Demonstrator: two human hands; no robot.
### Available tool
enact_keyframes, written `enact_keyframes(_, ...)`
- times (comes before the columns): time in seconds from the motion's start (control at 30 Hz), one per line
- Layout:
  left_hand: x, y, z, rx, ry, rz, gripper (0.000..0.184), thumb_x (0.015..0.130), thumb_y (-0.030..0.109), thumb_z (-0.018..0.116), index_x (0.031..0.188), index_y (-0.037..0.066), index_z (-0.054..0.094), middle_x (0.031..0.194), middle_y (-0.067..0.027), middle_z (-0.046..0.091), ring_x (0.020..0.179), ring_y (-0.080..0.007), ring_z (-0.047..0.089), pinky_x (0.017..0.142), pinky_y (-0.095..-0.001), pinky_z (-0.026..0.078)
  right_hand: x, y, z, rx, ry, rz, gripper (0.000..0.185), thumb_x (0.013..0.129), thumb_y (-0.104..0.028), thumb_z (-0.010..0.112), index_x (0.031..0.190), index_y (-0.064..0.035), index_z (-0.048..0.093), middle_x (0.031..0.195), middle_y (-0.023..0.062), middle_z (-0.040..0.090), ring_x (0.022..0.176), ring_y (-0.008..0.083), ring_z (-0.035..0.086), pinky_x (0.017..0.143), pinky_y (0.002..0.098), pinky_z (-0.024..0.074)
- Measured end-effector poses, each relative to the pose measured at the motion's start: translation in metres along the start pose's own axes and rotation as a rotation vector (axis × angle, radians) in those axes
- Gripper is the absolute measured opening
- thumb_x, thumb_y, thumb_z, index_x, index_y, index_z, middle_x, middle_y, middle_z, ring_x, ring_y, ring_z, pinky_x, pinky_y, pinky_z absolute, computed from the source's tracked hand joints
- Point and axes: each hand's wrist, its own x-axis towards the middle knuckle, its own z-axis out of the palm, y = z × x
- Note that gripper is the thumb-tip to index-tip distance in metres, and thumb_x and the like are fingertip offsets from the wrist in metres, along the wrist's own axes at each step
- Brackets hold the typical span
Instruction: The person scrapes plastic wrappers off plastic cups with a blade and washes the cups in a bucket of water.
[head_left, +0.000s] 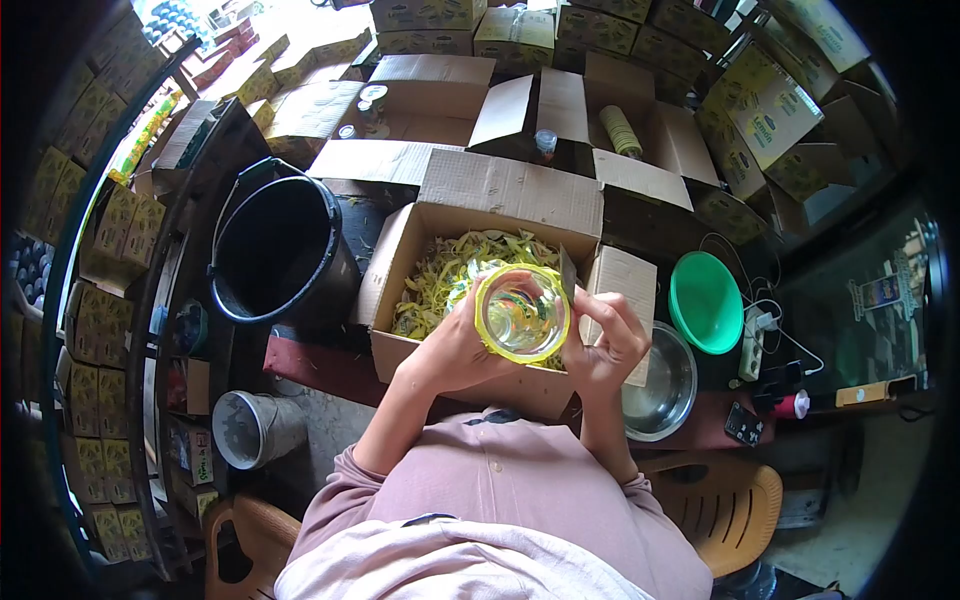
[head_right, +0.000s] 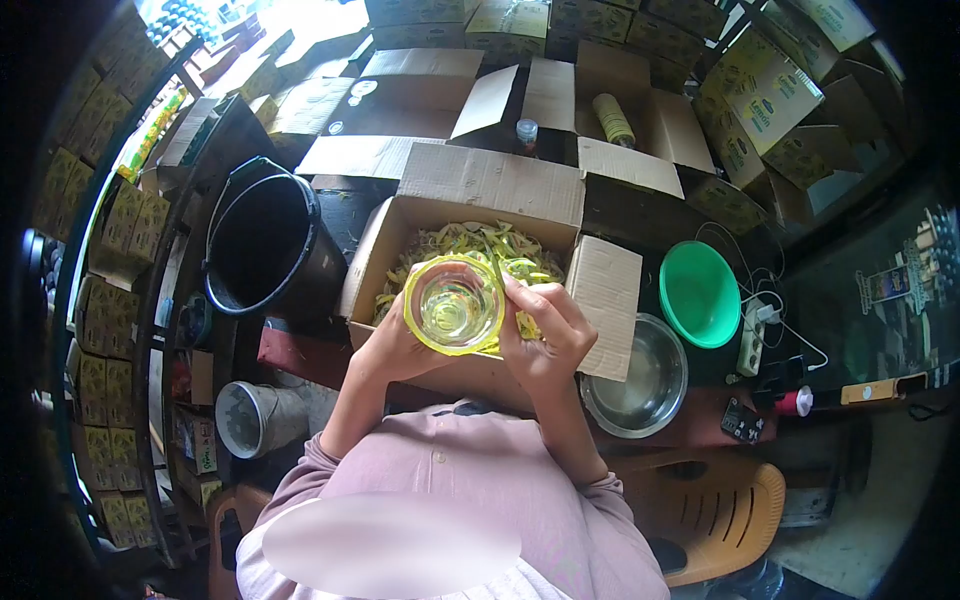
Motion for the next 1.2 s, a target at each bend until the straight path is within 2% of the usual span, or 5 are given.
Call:
enact_keyframes(0.2,0.001,-0.005,-0.001,-0.112,-0.016,-0.012,0.066,0.064,0.013,0.072,0.119,0.002,0.038,0.106,-0.0120,0.052,0.102,-0.0253,0.050,0.091,-0.0353,0.037,-0.005,0.008,0.002,0.196,0.020,0.072,0.022,0.063,0.007,0.067,0.083,-0.0024,0.065,0.066,0.0077,0.058,0.059,0.0142,0.058,0.053,0.0236,0.0444)
enact_keyframes(0.33,0.000,-0.011,0.001,-0.288,0.042,-0.065,0.066,0.062,0.011,0.073,0.118,0.002,0.039,0.106,-0.0109,0.052,0.102,-0.0227,0.051,0.090,-0.0332,0.038,-0.007,-0.001,0.001,0.150,0.084,0.093,0.019,0.065,0.006,0.068,0.082,-0.0024,0.064,0.064,0.0066,0.057,0.058,0.0132,0.056,0.052,0.0234,0.0438)
enact_keyframes(0.73,-0.003,-0.009,0.000,-0.124,-0.022,-0.022,0.066,0.064,0.016,0.072,0.119,0.003,0.039,0.109,-0.0117,0.051,0.102,-0.0257,0.051,0.090,-0.0347,0.039,-0.007,0.001,0.003,0.064,0.048,-0.003,0.022,0.063,0.008,0.066,0.082,-0.0030,0.065,0.063,0.0065,0.057,0.055,0.0142,0.056,0.050,0.0232,0.0433)
enact_keyframes(0.83,-0.001,-0.004,-0.002,-0.243,-0.045,-0.079,0.065,0.063,0.016,0.072,0.118,0.002,0.040,0.110,-0.0119,0.051,0.103,-0.0254,0.051,0.089,-0.0351,0.039,-0.007,0.004,0.001,0.131,0.031,0.023,0.022,0.063,0.009,0.066,0.081,-0.0027,0.065,0.063,0.0066,0.057,0.055,0.0138,0.056,0.050,0.0230,0.0429)
enact_keyframes(1.2,0.000,-0.005,-0.004,-0.251,-0.123,-0.108,0.065,0.061,0.016,0.073,0.117,0.002,0.042,0.110,-0.0122,0.051,0.102,-0.0246,0.052,0.088,-0.0342,0.040,-0.006,0.007,0.000,0.169,0.013,0.037,0.022,0.062,0.010,0.065,0.081,-0.0014,0.064,0.064,0.0070,0.058,0.056,0.0129,0.056,0.049,0.0217,0.0417)
